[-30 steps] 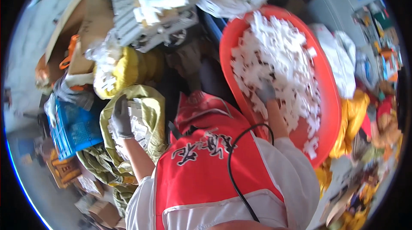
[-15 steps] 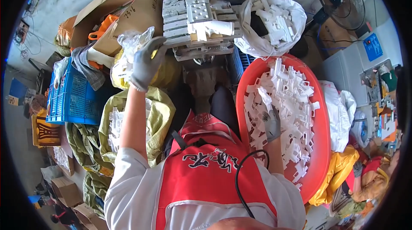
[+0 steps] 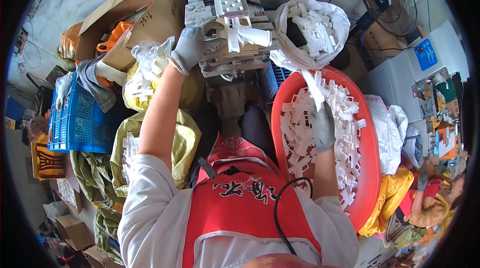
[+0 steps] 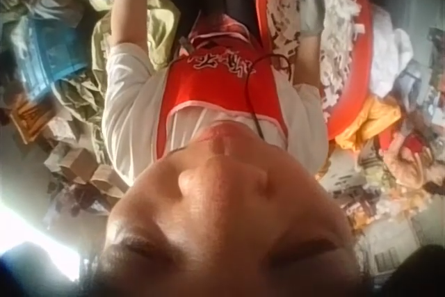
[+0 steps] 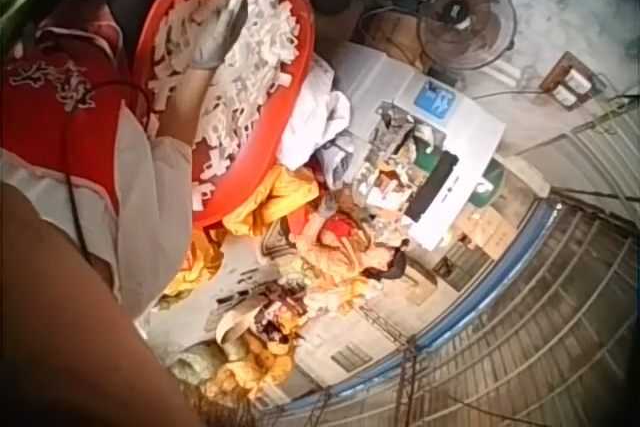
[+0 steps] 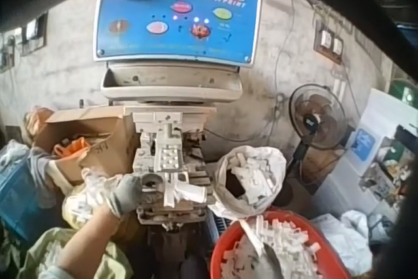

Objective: The person sorts and processes small white plastic components using a mechanical fixture at an industrial workstation, wearing gloves.

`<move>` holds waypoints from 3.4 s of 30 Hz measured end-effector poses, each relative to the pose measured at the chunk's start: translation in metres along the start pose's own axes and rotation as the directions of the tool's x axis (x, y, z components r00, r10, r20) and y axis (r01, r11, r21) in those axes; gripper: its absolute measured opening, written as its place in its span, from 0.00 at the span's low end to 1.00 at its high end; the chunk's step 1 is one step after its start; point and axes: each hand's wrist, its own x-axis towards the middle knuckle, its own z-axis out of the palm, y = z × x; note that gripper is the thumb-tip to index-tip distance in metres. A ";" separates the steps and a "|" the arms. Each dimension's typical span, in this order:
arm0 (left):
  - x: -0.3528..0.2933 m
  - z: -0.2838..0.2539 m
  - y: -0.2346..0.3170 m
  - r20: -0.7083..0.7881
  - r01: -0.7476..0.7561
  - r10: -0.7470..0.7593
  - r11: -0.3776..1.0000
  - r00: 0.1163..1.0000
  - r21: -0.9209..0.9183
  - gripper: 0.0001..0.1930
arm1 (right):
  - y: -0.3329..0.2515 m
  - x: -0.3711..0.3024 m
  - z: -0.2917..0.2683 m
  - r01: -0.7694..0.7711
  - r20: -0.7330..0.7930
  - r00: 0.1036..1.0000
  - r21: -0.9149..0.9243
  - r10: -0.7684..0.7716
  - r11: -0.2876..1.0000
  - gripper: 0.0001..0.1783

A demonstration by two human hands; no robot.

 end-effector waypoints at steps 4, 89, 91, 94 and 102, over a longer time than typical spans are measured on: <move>-0.025 -0.007 0.004 -0.206 -0.005 -0.005 0.999 0.979 -0.048 0.17 | -0.049 0.046 0.058 0.206 0.117 0.972 -0.016 -0.203 0.978 0.22; 0.004 -0.012 0.019 0.133 0.112 -0.122 0.990 0.984 0.079 0.23 | 0.052 -0.036 -0.030 -0.114 -0.008 0.993 0.228 0.118 0.967 0.19; 0.005 -0.011 0.014 0.142 0.114 -0.124 0.991 0.982 0.077 0.22 | 0.039 -0.023 -0.022 -0.078 -0.006 0.997 0.210 0.081 0.975 0.19; -0.004 -0.010 0.009 -0.036 0.033 -0.032 0.999 0.999 0.028 0.20 | -0.015 0.009 0.019 0.107 0.009 0.994 -0.180 -0.108 0.978 0.20; -0.133 -0.041 -0.015 -0.360 0.186 -0.189 0.982 0.914 -0.042 0.16 | -0.079 0.104 0.145 0.750 0.573 0.659 -0.448 -0.488 0.486 0.23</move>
